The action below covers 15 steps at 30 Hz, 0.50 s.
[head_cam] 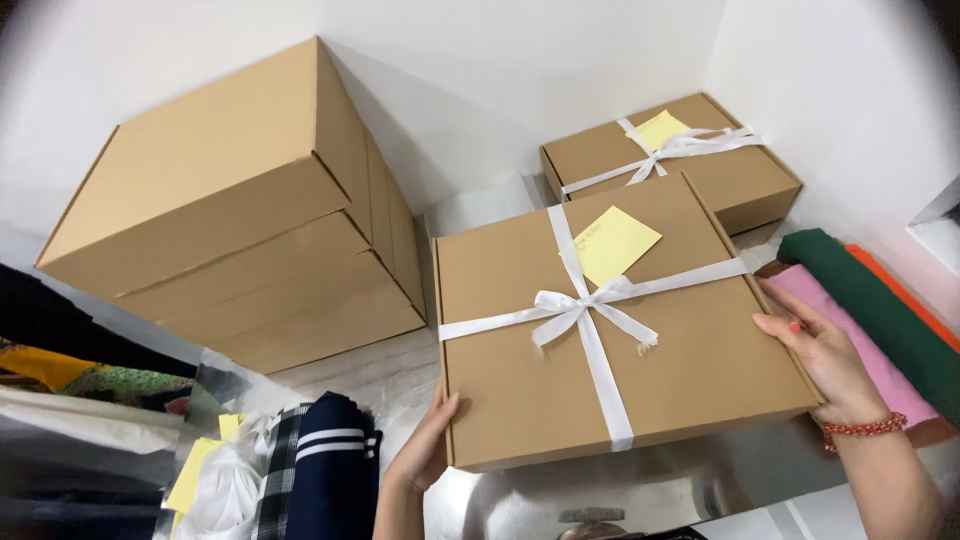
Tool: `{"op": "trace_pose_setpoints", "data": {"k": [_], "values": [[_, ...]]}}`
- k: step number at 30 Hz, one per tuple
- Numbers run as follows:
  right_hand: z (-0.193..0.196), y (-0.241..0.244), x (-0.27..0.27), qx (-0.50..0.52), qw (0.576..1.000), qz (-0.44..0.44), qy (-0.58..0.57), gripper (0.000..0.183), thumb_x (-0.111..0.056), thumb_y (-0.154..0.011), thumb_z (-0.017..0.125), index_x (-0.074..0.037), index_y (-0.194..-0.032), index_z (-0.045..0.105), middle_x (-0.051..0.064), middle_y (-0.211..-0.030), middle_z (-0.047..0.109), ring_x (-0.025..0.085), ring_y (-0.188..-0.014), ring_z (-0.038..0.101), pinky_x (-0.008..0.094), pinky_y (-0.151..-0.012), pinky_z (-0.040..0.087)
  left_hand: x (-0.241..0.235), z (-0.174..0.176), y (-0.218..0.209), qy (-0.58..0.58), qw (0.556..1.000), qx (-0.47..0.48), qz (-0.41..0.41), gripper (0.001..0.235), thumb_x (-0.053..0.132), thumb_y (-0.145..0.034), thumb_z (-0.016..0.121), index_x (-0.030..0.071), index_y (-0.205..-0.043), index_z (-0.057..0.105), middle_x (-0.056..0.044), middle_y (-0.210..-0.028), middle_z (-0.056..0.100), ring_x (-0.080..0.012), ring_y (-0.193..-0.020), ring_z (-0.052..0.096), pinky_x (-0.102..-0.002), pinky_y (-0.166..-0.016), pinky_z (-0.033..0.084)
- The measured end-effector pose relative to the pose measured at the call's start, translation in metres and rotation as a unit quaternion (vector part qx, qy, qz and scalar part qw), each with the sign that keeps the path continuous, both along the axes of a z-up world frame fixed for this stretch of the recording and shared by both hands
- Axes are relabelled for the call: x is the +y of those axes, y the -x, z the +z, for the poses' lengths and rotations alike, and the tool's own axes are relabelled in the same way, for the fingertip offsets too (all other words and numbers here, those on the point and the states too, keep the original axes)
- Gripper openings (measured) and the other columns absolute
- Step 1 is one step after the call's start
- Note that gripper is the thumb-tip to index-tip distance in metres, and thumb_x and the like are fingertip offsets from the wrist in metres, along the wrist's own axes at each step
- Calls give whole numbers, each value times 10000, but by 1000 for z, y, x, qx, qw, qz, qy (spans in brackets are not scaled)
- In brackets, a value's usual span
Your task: The person wraps a folded dark blue garment in a clear plastic bag on a metal table. They then place the wrapped item into a cardboard box, close the box, and tie it securely with a white ribbon. Finally, they pick up a yellow sticky note and a pencil.
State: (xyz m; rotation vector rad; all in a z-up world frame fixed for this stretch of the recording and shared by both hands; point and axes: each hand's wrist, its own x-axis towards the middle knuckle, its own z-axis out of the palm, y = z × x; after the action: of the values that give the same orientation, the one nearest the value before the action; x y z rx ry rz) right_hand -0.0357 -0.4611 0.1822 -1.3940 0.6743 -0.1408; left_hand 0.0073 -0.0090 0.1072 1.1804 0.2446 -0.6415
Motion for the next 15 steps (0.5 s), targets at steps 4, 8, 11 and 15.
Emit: {"op": "trace_pose_setpoints", "data": {"k": [4,8,11,15], "values": [[-13,-25,-38,-41,999,17,25,642,-120,-949,593,-151,-1587,519,47,-1574,582,178,-1243,570,340,-976,442,-21,-6,-20,0,999,49,-22,798,598,-880,491,317,-1622,406,4,-1587,573,-184,-1422,556,-432,-1126,495],[-16,-50,-72,-45,998,1,50,655,-201,-953,688,-220,-1600,586,67,-1163,687,187,-969,631,337,-788,482,-47,16,-41,29,999,-10,-29,821,404,-924,559,423,-1676,230,51,-1644,496,-180,-1419,548,-419,-1078,513],[-19,-67,-80,-95,995,6,40,618,-211,-1003,600,-170,-1615,533,69,-1353,631,188,-1123,584,341,-888,451,-78,47,-50,15,998,-39,38,891,314,-868,615,408,-1679,258,0,-1581,547,-222,-1323,594,-387,-996,509],[-50,-64,-69,-182,980,-60,-51,657,-375,-1028,399,-153,-1643,349,114,-1686,433,238,-1513,431,449,-1167,357,-96,38,-62,24,992,-35,118,678,279,-882,590,254,-1554,496,-87,-1406,667,-248,-1141,640,-370,-860,498]]}}
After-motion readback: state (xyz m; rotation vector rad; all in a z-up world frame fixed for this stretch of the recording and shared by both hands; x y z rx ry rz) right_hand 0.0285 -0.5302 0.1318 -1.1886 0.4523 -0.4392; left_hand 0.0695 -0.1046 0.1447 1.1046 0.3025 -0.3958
